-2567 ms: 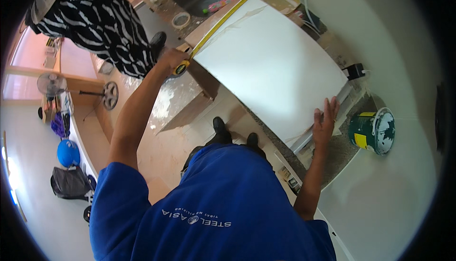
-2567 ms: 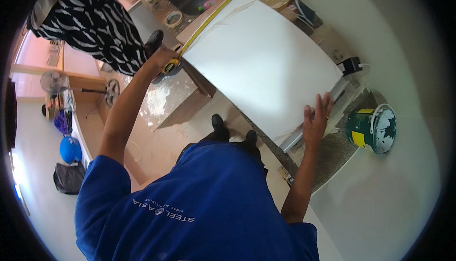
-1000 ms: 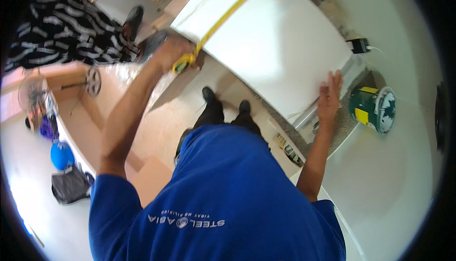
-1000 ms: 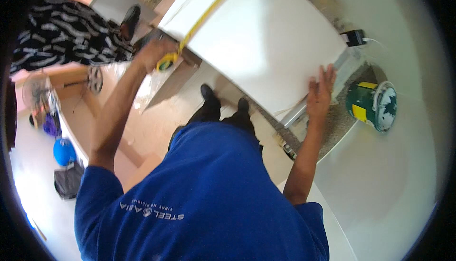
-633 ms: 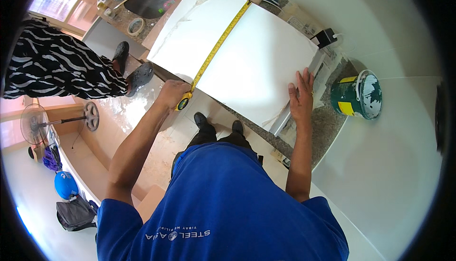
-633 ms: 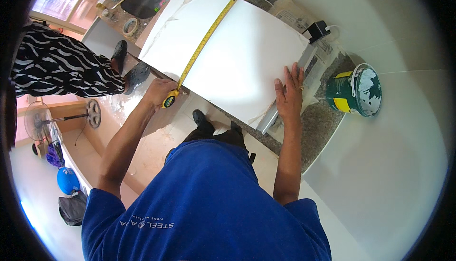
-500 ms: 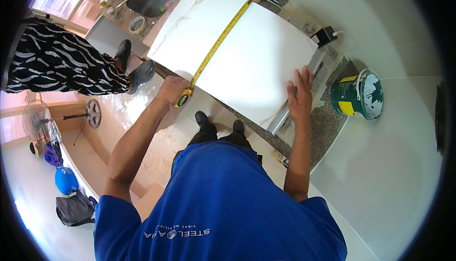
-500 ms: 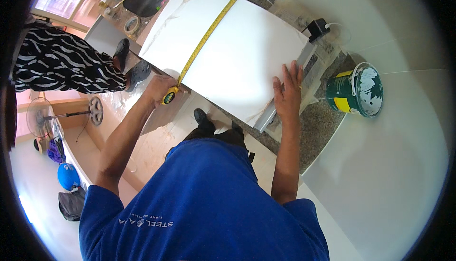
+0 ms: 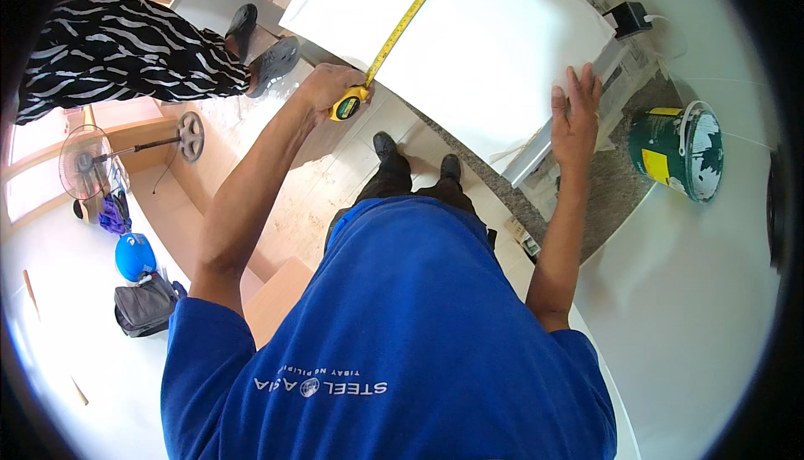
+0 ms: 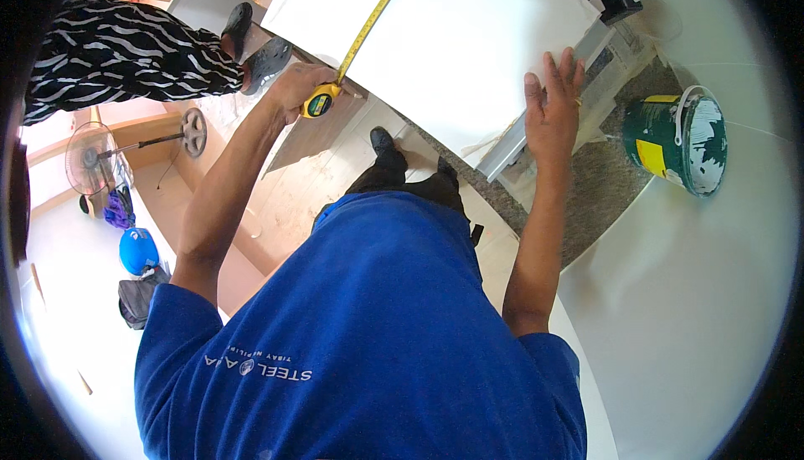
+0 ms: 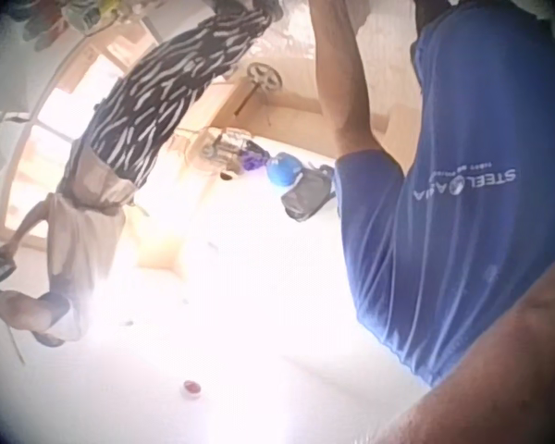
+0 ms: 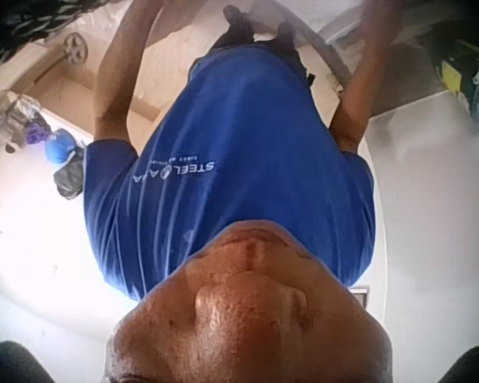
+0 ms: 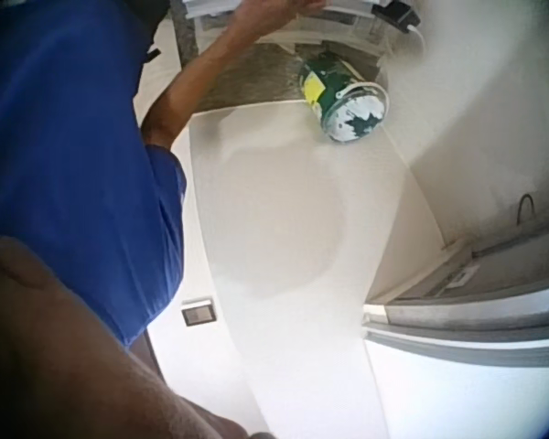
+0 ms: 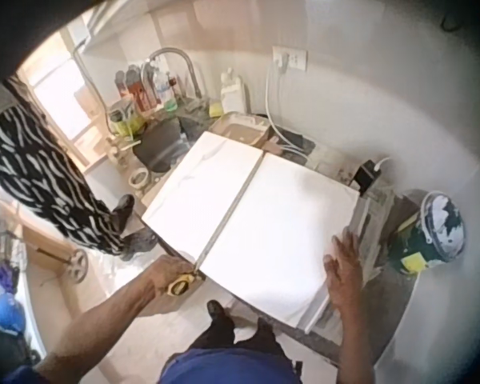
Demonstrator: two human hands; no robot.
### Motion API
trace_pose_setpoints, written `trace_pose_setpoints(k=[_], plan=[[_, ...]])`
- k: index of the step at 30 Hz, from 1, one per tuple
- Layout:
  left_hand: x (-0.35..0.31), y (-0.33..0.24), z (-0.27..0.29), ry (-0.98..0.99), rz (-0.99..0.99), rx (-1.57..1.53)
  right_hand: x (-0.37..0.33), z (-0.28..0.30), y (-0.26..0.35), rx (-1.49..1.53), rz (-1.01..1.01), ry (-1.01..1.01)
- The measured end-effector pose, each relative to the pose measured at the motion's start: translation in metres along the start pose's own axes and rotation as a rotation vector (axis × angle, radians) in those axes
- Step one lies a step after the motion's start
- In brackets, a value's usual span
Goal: The person measures a wooden block with a tape measure, then rubs the edge of a white cabinet door with a sanding block. They lift and reposition the door, measure it again, and hand it to another person.
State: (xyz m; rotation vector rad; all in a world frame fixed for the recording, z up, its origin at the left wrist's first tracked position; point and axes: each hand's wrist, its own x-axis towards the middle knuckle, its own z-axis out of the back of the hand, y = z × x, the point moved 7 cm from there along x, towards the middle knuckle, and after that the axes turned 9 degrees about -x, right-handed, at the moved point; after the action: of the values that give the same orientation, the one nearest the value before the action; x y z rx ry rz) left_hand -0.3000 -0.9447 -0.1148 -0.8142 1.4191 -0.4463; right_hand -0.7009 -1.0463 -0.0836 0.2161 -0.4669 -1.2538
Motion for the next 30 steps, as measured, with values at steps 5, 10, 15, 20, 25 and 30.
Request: trace_pose_setpoints(k=[5,10,15,20,25,30], plan=[[-0.001,-0.001,0.001,0.004,-0.013,-0.008,-0.001,-0.001,-0.002,-0.003,-0.010,0.001],[-0.003,-0.003,0.000,-0.023,0.045,-0.023,0.000,0.000,0.000,-0.001,-0.003,-0.002],[-0.002,-0.002,0.002,-0.003,0.041,-0.019,-0.001,0.001,0.001,-0.007,0.000,-0.020],[-0.003,-0.002,0.002,0.026,0.097,-0.028,-0.002,-0.002,-0.001,0.022,-0.019,-0.013],[-0.009,-0.003,-0.003,0.013,0.084,-0.065,-0.003,0.002,0.001,0.012,0.010,-0.039],[-0.030,0.005,-0.022,-0.067,0.032,-0.086,-0.004,0.003,0.007,0.032,0.009,-0.043]])
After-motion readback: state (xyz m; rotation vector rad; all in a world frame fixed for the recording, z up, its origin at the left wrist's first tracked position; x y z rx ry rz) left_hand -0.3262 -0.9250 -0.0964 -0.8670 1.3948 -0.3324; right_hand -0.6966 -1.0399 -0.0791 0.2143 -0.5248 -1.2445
